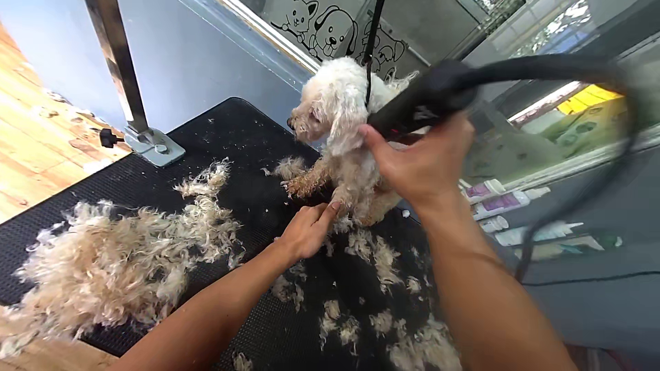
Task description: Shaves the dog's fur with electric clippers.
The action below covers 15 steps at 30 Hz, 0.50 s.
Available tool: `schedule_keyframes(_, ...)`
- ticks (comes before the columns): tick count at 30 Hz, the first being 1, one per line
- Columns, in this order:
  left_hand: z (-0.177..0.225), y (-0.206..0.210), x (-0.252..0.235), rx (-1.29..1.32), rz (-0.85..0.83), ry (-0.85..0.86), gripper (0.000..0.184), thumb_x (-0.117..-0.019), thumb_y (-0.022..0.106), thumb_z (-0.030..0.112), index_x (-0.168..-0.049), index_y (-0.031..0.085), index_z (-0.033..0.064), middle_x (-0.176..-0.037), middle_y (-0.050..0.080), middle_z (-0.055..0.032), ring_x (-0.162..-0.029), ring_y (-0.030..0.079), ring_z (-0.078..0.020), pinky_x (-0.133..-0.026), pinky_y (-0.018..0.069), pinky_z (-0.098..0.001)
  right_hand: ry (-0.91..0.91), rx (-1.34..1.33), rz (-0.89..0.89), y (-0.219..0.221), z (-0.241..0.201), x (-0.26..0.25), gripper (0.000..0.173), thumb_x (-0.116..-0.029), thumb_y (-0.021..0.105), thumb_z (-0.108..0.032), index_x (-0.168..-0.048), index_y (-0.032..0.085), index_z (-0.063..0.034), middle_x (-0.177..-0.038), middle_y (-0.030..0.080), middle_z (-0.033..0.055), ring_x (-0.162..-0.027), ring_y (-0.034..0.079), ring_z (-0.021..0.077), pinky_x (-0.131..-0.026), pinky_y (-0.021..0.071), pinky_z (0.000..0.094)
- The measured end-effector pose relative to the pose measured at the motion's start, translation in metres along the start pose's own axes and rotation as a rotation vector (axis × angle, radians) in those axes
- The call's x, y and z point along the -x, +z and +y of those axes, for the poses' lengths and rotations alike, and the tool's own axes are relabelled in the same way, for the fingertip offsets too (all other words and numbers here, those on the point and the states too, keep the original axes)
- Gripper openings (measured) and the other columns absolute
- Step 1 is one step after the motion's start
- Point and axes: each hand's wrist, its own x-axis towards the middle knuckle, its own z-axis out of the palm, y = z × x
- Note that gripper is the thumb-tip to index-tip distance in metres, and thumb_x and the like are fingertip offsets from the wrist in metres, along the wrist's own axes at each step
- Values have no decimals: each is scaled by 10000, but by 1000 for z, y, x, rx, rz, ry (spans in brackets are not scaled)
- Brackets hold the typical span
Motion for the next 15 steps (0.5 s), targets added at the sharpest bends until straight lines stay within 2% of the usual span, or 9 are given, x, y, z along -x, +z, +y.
schedule_keyframes(2,2,2,0,12,-8,6,672,-1092,200,525,-1129,720,102,-941,721,-87,-942,700,-213,-829,547,-514,68,125,-164,6,-6,-3,742,-823,825,-379,-1348,513,44,-1158,689,171,-1066,694,235,-932,582,436)
schedule_keyframes(5,0,5,-1,1,-18,-6,536,-1073,253,385,-1081,710,105,-882,693,-80,-877,684,-223,-772,535,-513,302,227,-509,6,-15,-21,896,-774,849,-387,-1460,394,-31,-1083,693,179,-1020,697,346,-861,561,574)
schedule_keyframes(6,0,5,-1,-1,-32,-16,512,-1071,268,361,-1080,710,104,-884,696,-81,-882,686,-228,-776,539,-519,343,219,-566,3,-15,-26,910,-768,860,-382,-1468,380,-55,-1076,694,174,-1020,696,348,-857,557,583)
schedule_keyframes(8,1,4,-2,-8,-40,-24,457,-1073,300,332,-1055,699,110,-827,672,-68,-818,676,-221,-728,538,-502,278,170,-473,-5,-13,-30,887,-757,849,-382,-1455,416,-48,-1100,703,134,-1037,702,262,-883,577,518)
schedule_keyframes(10,-2,5,-2,-4,-47,-7,428,-1090,324,329,-1059,689,108,-785,651,-61,-757,662,-210,-689,538,-480,101,110,-296,-3,-6,-26,851,-790,831,-393,-1432,448,12,-1177,701,119,-1100,692,171,-953,584,400)
schedule_keyframes(11,-3,7,-1,0,-57,-2,421,-1100,334,338,-1076,684,106,-785,647,-58,-752,659,-206,-691,541,-472,51,117,-267,0,-5,-23,832,-793,825,-382,-1417,454,25,-1188,696,137,-1109,691,191,-954,584,410)
schedule_keyframes(12,-4,8,-1,2,-68,2,416,-1110,345,350,-1097,681,104,-795,650,-56,-759,660,-200,-707,549,-464,37,141,-287,5,-7,-19,835,-787,823,-360,-1416,448,41,-1177,695,171,-1093,698,246,-932,584,462)
schedule_keyframes(14,-2,8,0,-11,-91,-23,392,-1115,369,349,-1132,673,102,-821,662,-61,-773,669,-203,-731,562,-460,95,209,-438,11,-18,-16,862,-791,824,-305,-1450,405,59,-1185,673,230,-1090,684,350,-925,556,544)
schedule_keyframes(15,0,7,1,-18,-98,-41,380,-1115,379,344,-1141,670,101,-831,666,-65,-778,670,-208,-736,563,-461,162,259,-533,14,-25,-18,868,-793,834,-297,-1462,394,38,-1170,674,232,-1076,684,375,-899,548,570)
